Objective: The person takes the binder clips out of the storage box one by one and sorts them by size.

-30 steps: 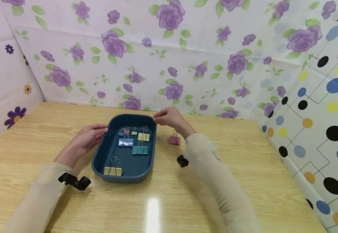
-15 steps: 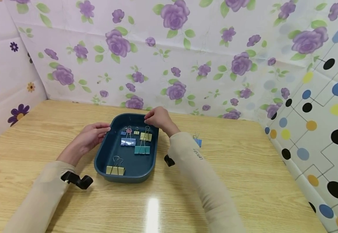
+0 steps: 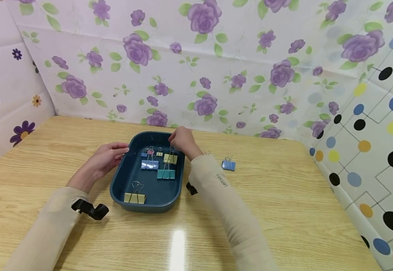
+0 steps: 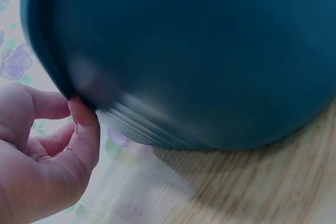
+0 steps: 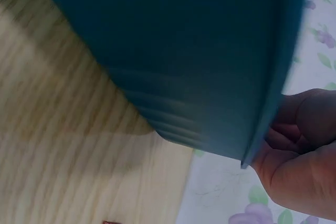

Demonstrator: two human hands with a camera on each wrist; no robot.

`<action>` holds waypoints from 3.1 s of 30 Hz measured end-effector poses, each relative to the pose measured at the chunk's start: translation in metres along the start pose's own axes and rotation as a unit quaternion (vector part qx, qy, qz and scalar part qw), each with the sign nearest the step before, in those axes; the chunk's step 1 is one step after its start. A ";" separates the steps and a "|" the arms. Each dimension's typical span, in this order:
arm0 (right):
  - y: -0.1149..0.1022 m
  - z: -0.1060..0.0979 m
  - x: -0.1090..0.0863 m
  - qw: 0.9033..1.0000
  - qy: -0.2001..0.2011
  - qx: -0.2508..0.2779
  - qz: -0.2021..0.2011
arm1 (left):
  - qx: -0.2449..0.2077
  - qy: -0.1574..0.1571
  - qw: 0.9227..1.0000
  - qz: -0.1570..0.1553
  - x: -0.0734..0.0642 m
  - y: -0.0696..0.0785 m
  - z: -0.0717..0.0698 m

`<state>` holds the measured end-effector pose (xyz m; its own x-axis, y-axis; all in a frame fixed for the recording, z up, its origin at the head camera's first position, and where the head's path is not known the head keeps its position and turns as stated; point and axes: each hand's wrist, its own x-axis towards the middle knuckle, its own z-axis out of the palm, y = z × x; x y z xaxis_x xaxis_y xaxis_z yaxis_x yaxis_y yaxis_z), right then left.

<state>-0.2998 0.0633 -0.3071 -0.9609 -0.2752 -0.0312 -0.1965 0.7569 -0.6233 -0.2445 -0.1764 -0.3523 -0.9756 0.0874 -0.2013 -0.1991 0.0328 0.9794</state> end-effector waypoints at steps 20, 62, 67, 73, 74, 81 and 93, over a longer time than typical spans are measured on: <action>-0.009 0.015 -0.003 0.995 -0.067 0.080 -0.006 | -0.006 0.005 1.000 -0.003 0.001 0.002 0.000; 0.036 -0.040 -0.016 0.944 -0.038 0.327 0.022 | -0.004 0.000 1.000 -0.014 0.000 -0.001 0.000; 0.039 -0.054 -0.019 0.946 -0.025 0.322 0.018 | -0.007 0.002 1.000 -0.016 0.000 0.000 0.000; 0.053 -0.067 -0.022 0.960 -0.027 0.278 0.025 | -0.006 0.003 1.000 -0.017 0.000 0.001 0.000; 0.056 -0.070 -0.022 0.961 -0.026 0.274 0.029 | -0.006 0.003 1.000 -0.017 0.000 0.001 0.000; 0.086 -0.086 -0.028 0.959 -0.020 0.279 0.044 | -0.005 0.002 1.000 -0.016 0.002 0.000 0.001; 0.139 -0.113 -0.043 0.949 0.018 0.310 0.047 | -0.005 0.000 1.000 -0.010 0.001 0.001 0.001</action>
<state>-0.3076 0.2477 -0.3039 -0.9767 -0.1947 -0.0903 0.0332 0.2788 -0.9598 -0.2452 -0.1749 -0.3510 -0.9716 0.0873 -0.2202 -0.2188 0.0254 0.9754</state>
